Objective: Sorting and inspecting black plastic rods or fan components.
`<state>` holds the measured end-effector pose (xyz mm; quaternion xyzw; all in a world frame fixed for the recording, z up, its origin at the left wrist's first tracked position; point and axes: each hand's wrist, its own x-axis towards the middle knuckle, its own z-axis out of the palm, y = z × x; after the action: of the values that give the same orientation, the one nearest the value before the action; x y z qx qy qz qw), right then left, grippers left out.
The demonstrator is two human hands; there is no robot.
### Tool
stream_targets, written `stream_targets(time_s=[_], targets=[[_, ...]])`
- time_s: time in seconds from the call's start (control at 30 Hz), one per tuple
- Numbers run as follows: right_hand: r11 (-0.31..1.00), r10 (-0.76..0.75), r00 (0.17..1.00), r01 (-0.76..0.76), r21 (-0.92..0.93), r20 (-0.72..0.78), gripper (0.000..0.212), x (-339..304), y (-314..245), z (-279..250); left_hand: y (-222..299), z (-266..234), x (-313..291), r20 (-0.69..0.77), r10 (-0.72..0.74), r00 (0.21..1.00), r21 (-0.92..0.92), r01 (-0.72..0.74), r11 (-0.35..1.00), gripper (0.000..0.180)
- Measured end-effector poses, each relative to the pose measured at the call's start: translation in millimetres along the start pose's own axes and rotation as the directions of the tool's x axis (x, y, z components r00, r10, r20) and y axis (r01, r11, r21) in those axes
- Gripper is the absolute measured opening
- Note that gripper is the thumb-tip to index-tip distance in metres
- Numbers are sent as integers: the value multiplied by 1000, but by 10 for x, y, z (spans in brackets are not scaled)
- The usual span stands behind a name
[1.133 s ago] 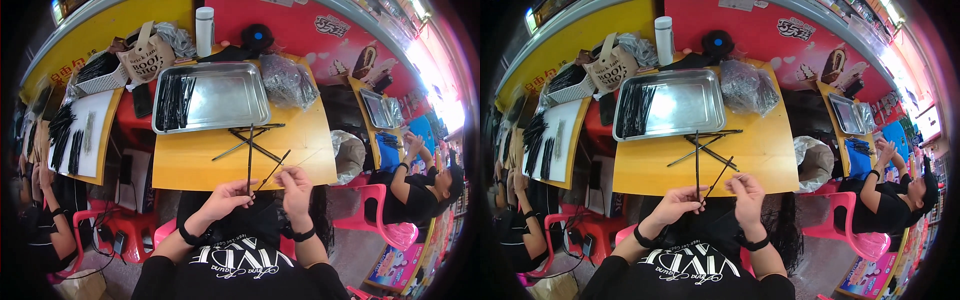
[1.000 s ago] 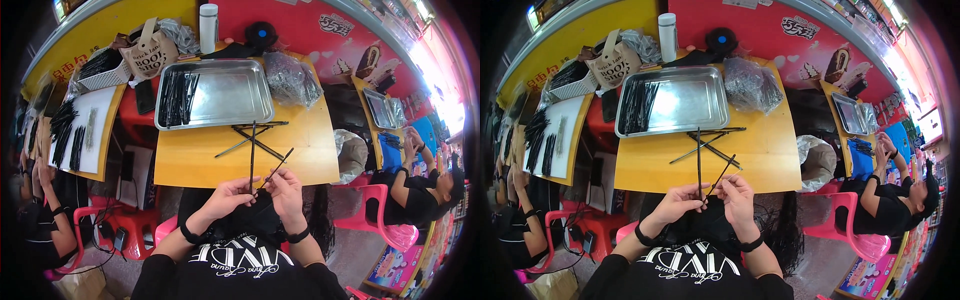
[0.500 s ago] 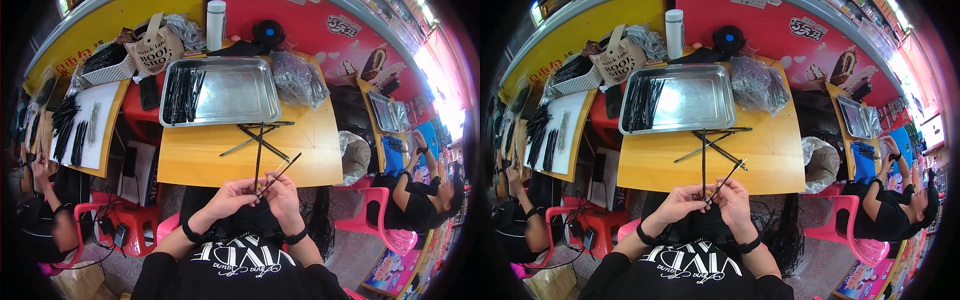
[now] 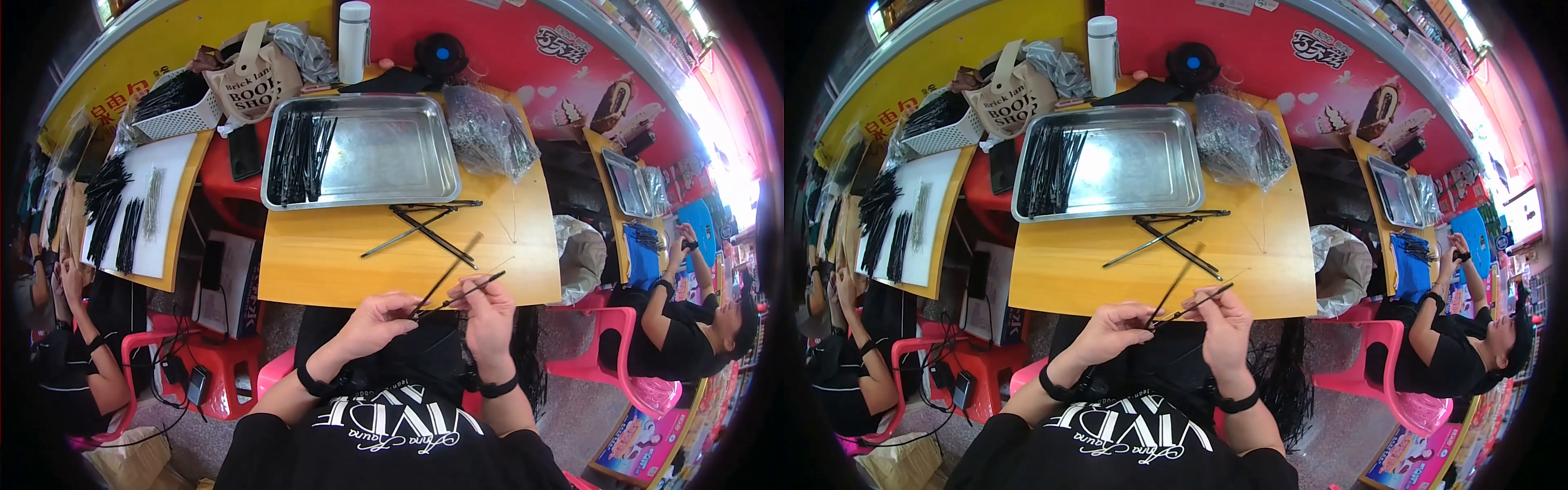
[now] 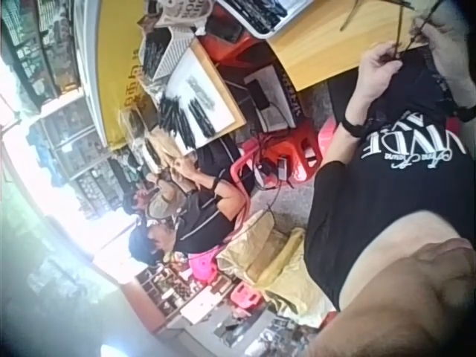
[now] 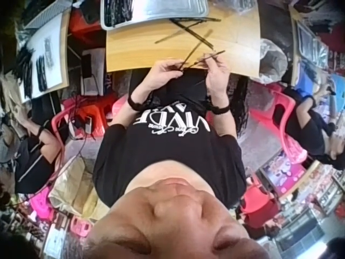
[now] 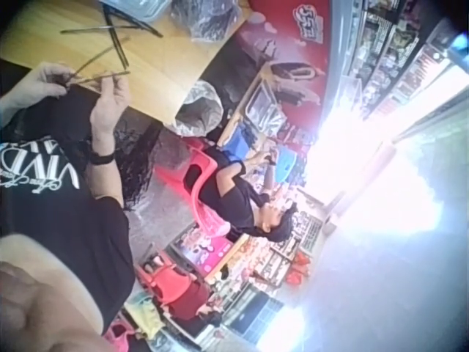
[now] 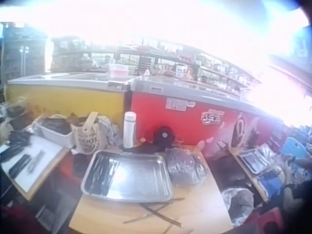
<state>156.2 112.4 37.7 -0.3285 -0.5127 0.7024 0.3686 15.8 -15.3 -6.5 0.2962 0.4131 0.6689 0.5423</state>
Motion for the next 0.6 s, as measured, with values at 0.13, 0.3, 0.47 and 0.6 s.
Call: stream_targets(time_s=[0.13,0.3,0.47,0.6], targets=[[961,231,955,-254,112,184,14,262,-399,-258,159,-52,-48,28,-15,999,324,5,946,33],[988,136,978,-122,-91,161,14,194,-560,-236,177,-86,-56,10,-35,999,507,25,861,19],[901,-61,987,119,-416,150,15,47,-520,-56,160,-89,-48,97,-251,963,435,186,881,22],[904,-113,978,175,-389,177,14,2,-513,-39,172,-94,-10,316,-370,873,41,377,925,30]])
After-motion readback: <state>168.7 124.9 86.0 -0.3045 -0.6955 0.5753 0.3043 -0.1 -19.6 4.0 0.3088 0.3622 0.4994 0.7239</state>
